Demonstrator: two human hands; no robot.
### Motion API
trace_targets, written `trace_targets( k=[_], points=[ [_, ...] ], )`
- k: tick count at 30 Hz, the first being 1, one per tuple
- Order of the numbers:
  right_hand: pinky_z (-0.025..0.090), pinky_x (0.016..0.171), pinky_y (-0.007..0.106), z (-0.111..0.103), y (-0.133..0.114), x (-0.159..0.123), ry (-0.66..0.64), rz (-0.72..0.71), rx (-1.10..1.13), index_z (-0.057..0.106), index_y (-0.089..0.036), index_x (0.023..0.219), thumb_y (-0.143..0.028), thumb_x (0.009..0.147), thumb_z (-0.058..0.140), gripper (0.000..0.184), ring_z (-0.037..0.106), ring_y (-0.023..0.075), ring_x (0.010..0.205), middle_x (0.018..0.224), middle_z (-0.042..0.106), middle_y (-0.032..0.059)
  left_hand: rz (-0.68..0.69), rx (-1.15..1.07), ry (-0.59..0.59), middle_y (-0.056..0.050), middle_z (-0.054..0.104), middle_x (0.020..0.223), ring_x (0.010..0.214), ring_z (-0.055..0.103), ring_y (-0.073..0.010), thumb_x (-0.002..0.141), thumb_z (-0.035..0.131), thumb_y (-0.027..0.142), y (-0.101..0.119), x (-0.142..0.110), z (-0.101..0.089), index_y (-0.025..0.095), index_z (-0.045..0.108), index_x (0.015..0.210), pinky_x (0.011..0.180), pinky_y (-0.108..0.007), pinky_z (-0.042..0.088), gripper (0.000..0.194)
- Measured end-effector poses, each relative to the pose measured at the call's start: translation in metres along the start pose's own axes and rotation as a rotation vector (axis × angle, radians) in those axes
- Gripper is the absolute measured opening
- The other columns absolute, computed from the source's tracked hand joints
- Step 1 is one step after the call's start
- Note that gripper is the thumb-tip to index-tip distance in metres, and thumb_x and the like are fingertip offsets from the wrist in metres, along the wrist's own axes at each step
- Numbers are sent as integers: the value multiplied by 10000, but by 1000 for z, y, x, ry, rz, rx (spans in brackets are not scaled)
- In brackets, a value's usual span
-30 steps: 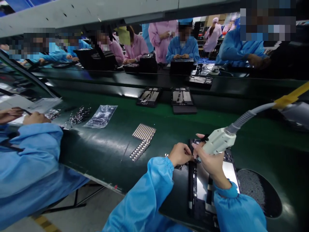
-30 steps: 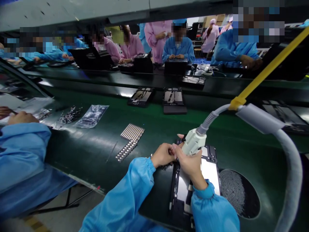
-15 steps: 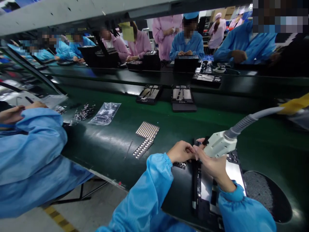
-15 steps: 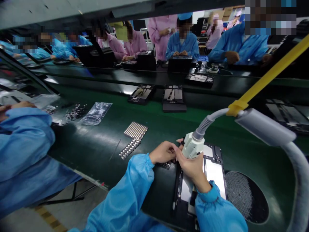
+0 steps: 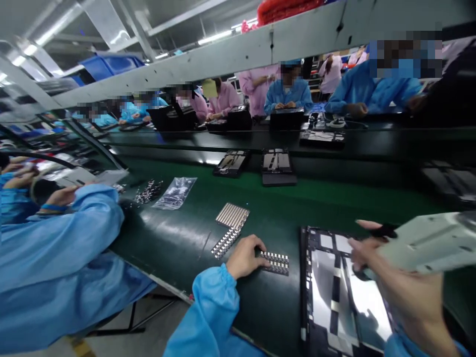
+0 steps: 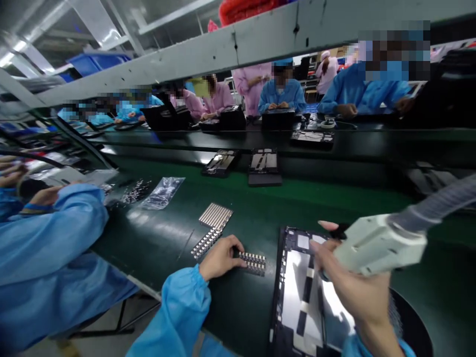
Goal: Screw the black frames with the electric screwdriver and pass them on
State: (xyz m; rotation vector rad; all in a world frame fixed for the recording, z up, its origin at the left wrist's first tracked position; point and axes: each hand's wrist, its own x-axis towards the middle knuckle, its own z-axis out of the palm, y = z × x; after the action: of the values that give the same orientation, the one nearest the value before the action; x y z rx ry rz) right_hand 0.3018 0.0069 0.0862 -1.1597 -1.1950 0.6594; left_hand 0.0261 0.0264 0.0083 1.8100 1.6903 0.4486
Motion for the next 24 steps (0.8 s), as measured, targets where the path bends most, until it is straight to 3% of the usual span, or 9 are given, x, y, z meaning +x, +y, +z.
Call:
trace_targets(
  k=[4,8,12,16,20,24],
  points=[
    [459,452,307,-57,-2,3,60,87,-40,607,-211,723,-352,658,841,281,533,173,441,476,542,-19,-103,-244,-104,42,570,579,528,502,-113,634,778,256,-3,5,-6,147,691,754,511,-212,354,184],
    [446,444,300,-88,34,-5,199,68,44,585,-208,838,-291,663,851,328,529,170,412,479,558,-41,-56,-307,-83,22,645,654,570,571,-128,628,754,264,-5,8,-6,151,668,813,538,-217,421,234],
    [471,468,321,-87,63,-14,324,22,45,582,-184,837,-269,679,838,313,538,171,410,488,566,-40,240,-12,100,20,636,623,568,598,-139,765,661,265,-8,-1,4,183,643,746,555,-228,450,86],
    [463,440,315,-78,65,-17,279,14,5,619,-176,866,-282,729,794,246,528,163,393,478,559,-37,603,208,288,-17,687,728,669,662,-156,916,537,257,-13,-16,13,194,682,826,649,-246,504,182],
    [481,444,320,-77,61,-18,212,11,-11,609,-200,805,-285,756,765,185,526,155,396,473,555,-35,682,173,329,-22,705,756,701,682,-152,926,566,258,-7,-28,18,197,688,828,679,-231,536,167],
    [471,426,316,-77,63,-21,189,39,28,603,-186,946,-273,761,751,252,515,158,385,465,546,-50,679,72,334,-32,731,849,769,711,-162,903,597,235,4,-38,26,198,673,809,720,-234,566,126]
  ],
)
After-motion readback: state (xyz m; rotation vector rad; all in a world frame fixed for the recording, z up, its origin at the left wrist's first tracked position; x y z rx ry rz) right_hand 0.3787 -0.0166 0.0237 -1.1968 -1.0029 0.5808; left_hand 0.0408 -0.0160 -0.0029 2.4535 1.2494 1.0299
